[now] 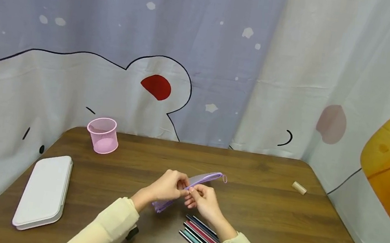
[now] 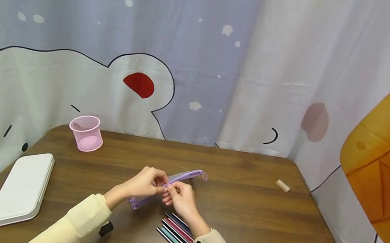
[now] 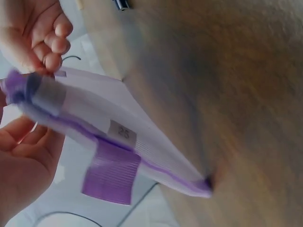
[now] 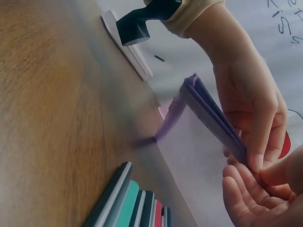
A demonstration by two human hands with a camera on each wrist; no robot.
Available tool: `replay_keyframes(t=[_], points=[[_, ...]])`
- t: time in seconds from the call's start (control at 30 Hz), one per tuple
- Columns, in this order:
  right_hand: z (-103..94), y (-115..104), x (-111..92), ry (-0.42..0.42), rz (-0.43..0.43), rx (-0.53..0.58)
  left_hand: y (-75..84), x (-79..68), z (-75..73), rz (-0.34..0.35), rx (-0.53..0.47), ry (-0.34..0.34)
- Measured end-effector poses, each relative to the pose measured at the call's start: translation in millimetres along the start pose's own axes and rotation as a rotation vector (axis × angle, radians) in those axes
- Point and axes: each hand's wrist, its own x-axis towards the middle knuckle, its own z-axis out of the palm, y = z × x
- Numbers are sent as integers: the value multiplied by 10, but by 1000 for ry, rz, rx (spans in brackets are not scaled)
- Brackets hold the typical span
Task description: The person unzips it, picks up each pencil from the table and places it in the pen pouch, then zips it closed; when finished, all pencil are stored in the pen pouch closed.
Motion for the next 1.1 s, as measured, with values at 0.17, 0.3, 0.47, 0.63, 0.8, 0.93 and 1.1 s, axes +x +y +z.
replay_keyframes(t=[0.17, 0.3, 0.47, 0.63, 0.8, 0.93, 1.1], points=[[-16, 19, 14, -23, -6, -47, -49, 4, -32, -100, -153, -49], [-18, 15, 14, -35, 14, -62, -60, 8, -44, -136, -171, -65], [-40, -31, 31, 11, 45, -89, -31, 53, -92, -108, -65, 25], [-103, -52, 58, 69, 93, -136, -19, 112, -222, -169, -4, 161], [-176, -3, 66, 60, 179, -227, -29, 122, -392, -256, -4, 283], [-212, 67, 63, 39, 237, -289, -39, 122, -472, -277, 14, 309], [-216, 141, 54, 29, 259, -324, -50, 114, -477, -260, 41, 304]])
